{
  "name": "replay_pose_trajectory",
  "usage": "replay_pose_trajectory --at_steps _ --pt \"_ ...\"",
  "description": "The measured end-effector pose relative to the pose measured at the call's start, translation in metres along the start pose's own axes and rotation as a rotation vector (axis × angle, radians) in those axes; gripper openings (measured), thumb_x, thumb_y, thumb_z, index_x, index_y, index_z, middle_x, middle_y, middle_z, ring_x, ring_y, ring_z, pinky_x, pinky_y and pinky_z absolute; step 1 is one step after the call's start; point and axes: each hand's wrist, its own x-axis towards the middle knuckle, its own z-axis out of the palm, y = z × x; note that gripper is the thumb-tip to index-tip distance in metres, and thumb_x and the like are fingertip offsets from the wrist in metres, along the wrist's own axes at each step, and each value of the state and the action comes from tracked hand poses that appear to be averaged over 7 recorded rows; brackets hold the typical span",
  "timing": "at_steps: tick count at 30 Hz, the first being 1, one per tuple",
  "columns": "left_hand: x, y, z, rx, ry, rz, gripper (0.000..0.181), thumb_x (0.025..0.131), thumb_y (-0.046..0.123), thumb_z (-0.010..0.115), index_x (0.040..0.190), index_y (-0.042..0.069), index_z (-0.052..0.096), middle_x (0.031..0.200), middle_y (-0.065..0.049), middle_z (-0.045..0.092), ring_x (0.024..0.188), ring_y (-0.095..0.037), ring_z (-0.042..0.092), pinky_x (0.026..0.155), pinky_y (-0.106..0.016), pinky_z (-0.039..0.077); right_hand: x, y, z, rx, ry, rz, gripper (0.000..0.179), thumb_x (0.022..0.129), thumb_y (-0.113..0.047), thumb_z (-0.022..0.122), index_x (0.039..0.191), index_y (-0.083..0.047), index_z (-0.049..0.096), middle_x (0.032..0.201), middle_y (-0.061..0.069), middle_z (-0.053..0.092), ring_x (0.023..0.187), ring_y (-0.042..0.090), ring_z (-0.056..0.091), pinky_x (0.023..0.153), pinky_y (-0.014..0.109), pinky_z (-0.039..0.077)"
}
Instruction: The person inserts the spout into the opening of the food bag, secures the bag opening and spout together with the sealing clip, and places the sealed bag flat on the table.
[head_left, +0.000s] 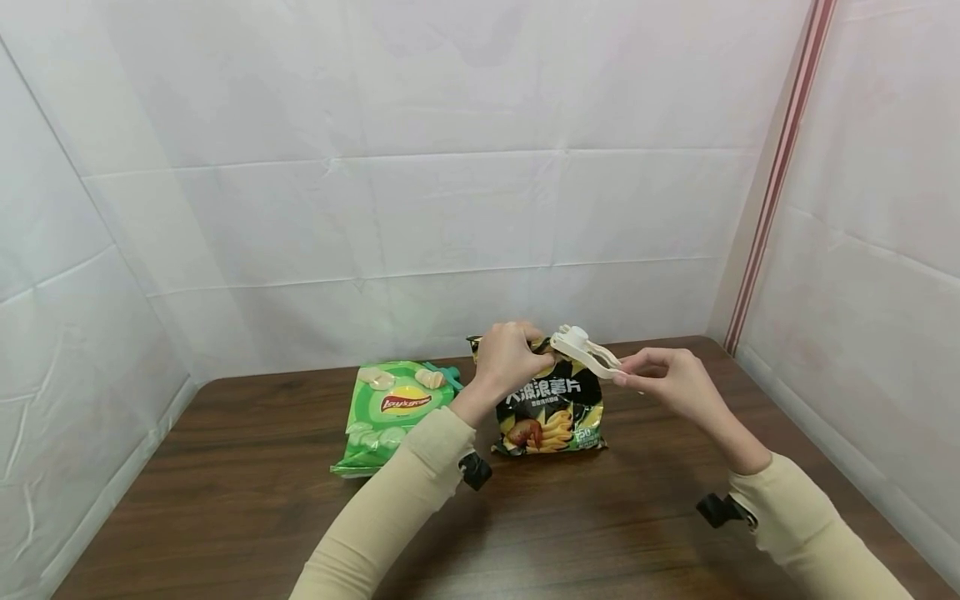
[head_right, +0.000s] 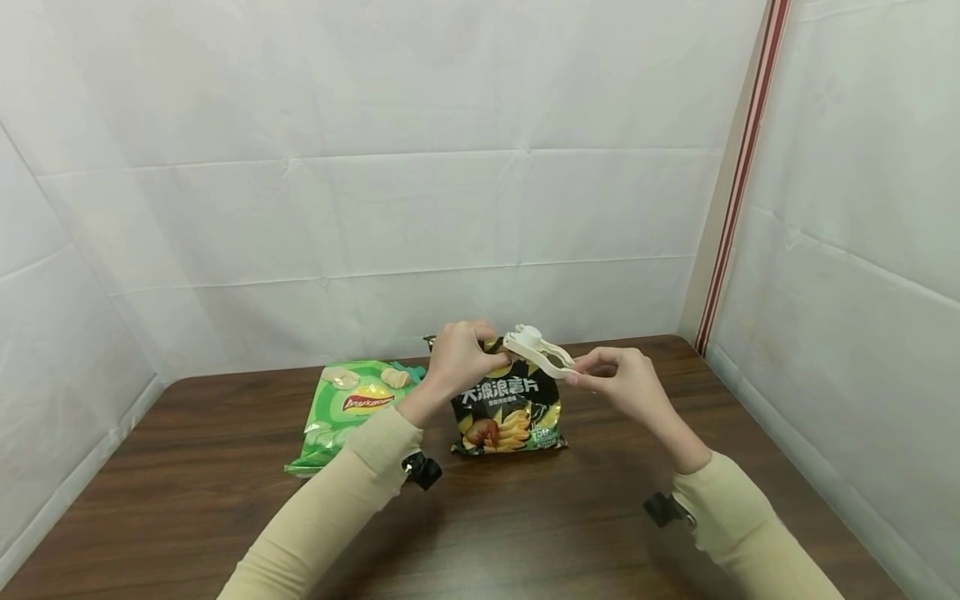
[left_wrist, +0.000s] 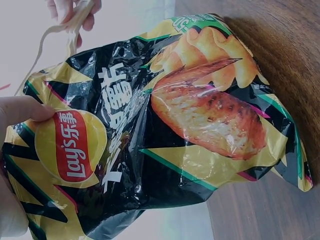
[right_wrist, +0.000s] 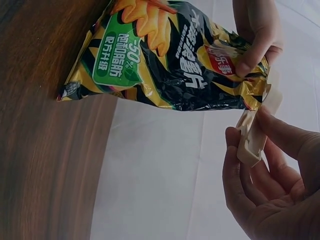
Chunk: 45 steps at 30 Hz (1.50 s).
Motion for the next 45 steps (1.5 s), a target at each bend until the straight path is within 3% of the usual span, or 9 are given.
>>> replay_pose_trajectory --at_steps 11,14,17,21,26,30,34,37,45 --pt "0.000 0.001 0.000 -0.014 -0.016 -0.029 0.052 0.071 0.020 0.076 0.053 0.019 0.027 0.058 0.006 0.040 0.050 -0.009 0.017 0.048 -0.020 0.014 0.007 0.001 0.007 0.023 0.024 -0.009 0.027 0.079 -0.038 0.076 0.088 -0.014 0.074 0.104 0.007 0.071 0.090 0.019 0.070 0.067 0.026 0.055" --pt "-0.001 0.001 0.001 -0.022 -0.021 -0.036 0.039 0.072 0.022 0.077 0.051 0.019 0.045 0.063 0.005 0.056 0.047 -0.008 0.022 0.046 -0.019 0.016 0.008 0.001 0.010 0.042 0.026 -0.010 0.025 0.079 -0.037 0.076 0.089 -0.013 0.074 0.105 0.007 0.071 0.088 0.015 0.070 0.068 0.029 0.055" --pt "-0.001 0.000 0.001 -0.040 -0.021 -0.046 0.014 0.073 0.024 0.078 0.063 0.019 0.069 0.071 0.005 0.066 0.046 -0.009 0.029 0.045 -0.020 0.019 0.010 0.000 0.013 0.067 0.025 0.001 0.024 0.079 -0.034 0.076 0.090 -0.013 0.074 0.106 0.007 0.070 0.088 0.013 0.069 0.070 0.033 0.056" --pt "-0.001 0.000 0.002 -0.053 -0.016 -0.051 0.009 0.073 0.025 0.078 0.080 0.020 0.078 0.074 0.004 0.069 0.046 -0.009 0.031 0.045 -0.020 0.021 0.012 0.000 0.019 0.109 0.025 0.015 0.027 0.080 -0.034 0.076 0.093 -0.010 0.073 0.108 0.010 0.069 0.092 0.017 0.069 0.072 0.032 0.056" --pt "-0.002 -0.001 0.002 -0.058 -0.003 -0.039 0.011 0.073 0.024 0.077 0.083 0.019 0.078 0.062 0.004 0.062 0.043 -0.008 0.029 0.044 -0.020 0.019 0.016 -0.001 0.026 0.150 0.025 0.027 0.031 0.081 -0.034 0.075 0.096 -0.007 0.072 0.111 0.013 0.068 0.095 0.022 0.069 0.072 0.026 0.055" --pt "-0.003 -0.002 0.003 -0.058 0.013 -0.035 0.014 0.074 0.025 0.077 0.085 0.019 0.077 0.049 0.004 0.047 0.041 -0.007 0.027 0.043 -0.019 0.019 0.017 -0.009 0.028 0.194 0.016 0.045 0.030 0.082 -0.029 0.075 0.097 -0.004 0.072 0.114 0.014 0.067 0.092 0.017 0.069 0.074 0.031 0.055" --pt "-0.003 -0.003 0.005 -0.059 0.035 -0.026 0.018 0.074 0.026 0.078 0.089 0.017 0.077 0.048 0.005 0.049 0.039 -0.007 0.028 0.042 -0.018 0.019 0.014 -0.027 0.027 0.211 0.020 0.053 0.026 0.084 -0.021 0.073 0.099 0.001 0.071 0.110 0.018 0.068 0.082 0.008 0.068 0.073 0.035 0.055" --pt "-0.003 -0.003 0.006 -0.046 0.046 -0.016 0.017 0.074 0.026 0.078 0.089 0.017 0.077 0.050 0.005 0.053 0.039 -0.006 0.028 0.043 -0.018 0.020 0.012 -0.036 0.027 0.192 0.032 0.049 0.025 0.085 -0.018 0.072 0.099 0.003 0.070 0.103 0.020 0.069 0.077 0.003 0.066 0.070 0.029 0.054" --pt "-0.003 -0.004 0.007 -0.022 0.060 0.001 0.009 0.073 0.026 0.077 0.077 0.018 0.076 0.042 0.005 0.044 0.040 -0.007 0.025 0.050 -0.020 0.023 0.027 -0.013 0.032 0.193 0.015 0.050 0.032 0.080 -0.032 0.076 0.095 -0.004 0.071 0.094 0.013 0.073 0.079 0.014 0.069 0.067 0.026 0.055"
